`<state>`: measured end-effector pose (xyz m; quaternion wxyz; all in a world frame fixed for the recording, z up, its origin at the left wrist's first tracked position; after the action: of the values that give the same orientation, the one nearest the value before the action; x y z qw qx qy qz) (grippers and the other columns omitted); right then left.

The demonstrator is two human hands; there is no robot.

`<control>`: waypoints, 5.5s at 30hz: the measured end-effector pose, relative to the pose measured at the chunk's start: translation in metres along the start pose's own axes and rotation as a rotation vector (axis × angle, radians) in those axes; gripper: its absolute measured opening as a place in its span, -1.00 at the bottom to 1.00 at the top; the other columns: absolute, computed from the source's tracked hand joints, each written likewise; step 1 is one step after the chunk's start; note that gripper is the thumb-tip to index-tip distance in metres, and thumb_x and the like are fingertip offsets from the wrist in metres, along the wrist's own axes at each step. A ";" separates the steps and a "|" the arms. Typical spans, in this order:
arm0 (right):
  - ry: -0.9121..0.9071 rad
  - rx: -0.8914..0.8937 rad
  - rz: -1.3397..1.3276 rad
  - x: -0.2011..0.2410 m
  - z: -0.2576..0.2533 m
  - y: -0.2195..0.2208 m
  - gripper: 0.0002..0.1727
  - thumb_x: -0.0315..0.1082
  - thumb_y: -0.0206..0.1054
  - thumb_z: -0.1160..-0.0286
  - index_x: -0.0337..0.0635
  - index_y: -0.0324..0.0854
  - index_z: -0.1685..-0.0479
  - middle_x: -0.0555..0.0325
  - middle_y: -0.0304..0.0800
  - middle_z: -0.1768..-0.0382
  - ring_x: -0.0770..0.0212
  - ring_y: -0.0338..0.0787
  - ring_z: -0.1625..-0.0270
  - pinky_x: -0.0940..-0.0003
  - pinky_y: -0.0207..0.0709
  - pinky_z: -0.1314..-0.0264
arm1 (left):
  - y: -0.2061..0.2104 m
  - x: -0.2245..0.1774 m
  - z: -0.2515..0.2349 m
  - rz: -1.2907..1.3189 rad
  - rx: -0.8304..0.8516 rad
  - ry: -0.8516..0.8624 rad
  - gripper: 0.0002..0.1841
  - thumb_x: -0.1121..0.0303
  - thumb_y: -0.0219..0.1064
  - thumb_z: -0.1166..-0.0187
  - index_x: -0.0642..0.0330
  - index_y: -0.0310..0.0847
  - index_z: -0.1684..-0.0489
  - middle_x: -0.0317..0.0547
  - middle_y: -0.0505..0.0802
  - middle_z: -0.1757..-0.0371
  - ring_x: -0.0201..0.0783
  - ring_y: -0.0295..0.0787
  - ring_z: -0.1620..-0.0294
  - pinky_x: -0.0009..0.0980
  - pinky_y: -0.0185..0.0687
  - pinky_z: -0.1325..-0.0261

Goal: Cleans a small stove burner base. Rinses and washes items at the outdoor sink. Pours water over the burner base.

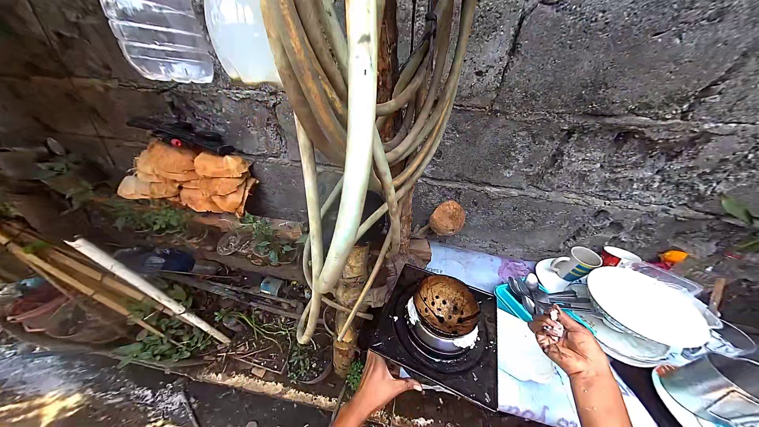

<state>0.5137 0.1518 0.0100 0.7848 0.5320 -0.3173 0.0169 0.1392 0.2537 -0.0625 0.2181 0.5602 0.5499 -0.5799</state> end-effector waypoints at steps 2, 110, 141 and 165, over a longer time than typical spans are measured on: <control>-0.034 0.016 -0.082 -0.001 -0.001 0.000 -0.43 -0.10 -0.22 -0.89 -0.01 0.54 0.53 0.39 0.57 0.72 0.55 0.59 0.69 0.75 0.47 0.60 | 0.008 -0.005 -0.024 -0.067 0.215 0.028 0.07 -0.19 0.79 0.15 0.44 0.58 -0.37 0.16 0.77 -0.36 -0.10 0.62 -0.50 -0.12 0.40 -0.66; -0.450 -0.024 1.319 -0.120 0.136 0.132 -0.15 -0.66 -0.04 -0.53 -0.45 -0.32 -0.87 -0.24 -0.20 -0.90 -0.04 -0.18 -0.95 0.07 -0.46 -0.98 | 0.070 -0.213 -0.120 -0.880 0.522 0.369 -0.42 0.05 -0.32 -0.89 -0.11 0.18 -0.86 -0.11 0.20 -0.89 -0.08 -0.15 -0.94 0.06 -0.46 -0.91; -0.442 0.049 1.115 -0.096 0.104 0.126 -0.12 -0.68 -0.11 -0.46 -0.35 -0.34 -0.90 -0.06 -0.07 -0.90 0.17 0.02 -0.91 0.25 -0.09 -0.92 | 0.068 -0.213 -0.118 -0.879 0.488 0.402 -0.43 0.08 -0.29 -0.89 -0.10 0.24 -0.83 -0.11 0.24 -0.87 -0.07 -0.11 -0.93 0.07 -0.42 -0.91; -0.404 0.099 1.740 -0.098 0.104 0.123 -0.15 -0.68 0.04 -0.48 -0.49 -0.22 -0.86 -0.25 -0.15 -0.89 -0.02 -0.20 -0.95 -0.07 -0.61 -0.95 | 0.068 -0.215 -0.117 -0.876 0.486 0.388 -0.44 0.10 -0.28 -0.88 -0.12 0.23 -0.83 -0.15 0.24 -0.88 -0.11 -0.12 -0.93 0.07 -0.45 -0.91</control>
<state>0.3408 0.1481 0.0848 0.3995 0.1293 -0.7396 0.5260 0.3055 0.2583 0.1287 -0.2860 0.4095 0.6122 -0.6130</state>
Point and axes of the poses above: each hand's wrist, its own z-axis away from the middle knuckle, its own y-axis out of the palm, x = y × z, the point moved 9 cm from there along -z, towards the middle knuckle
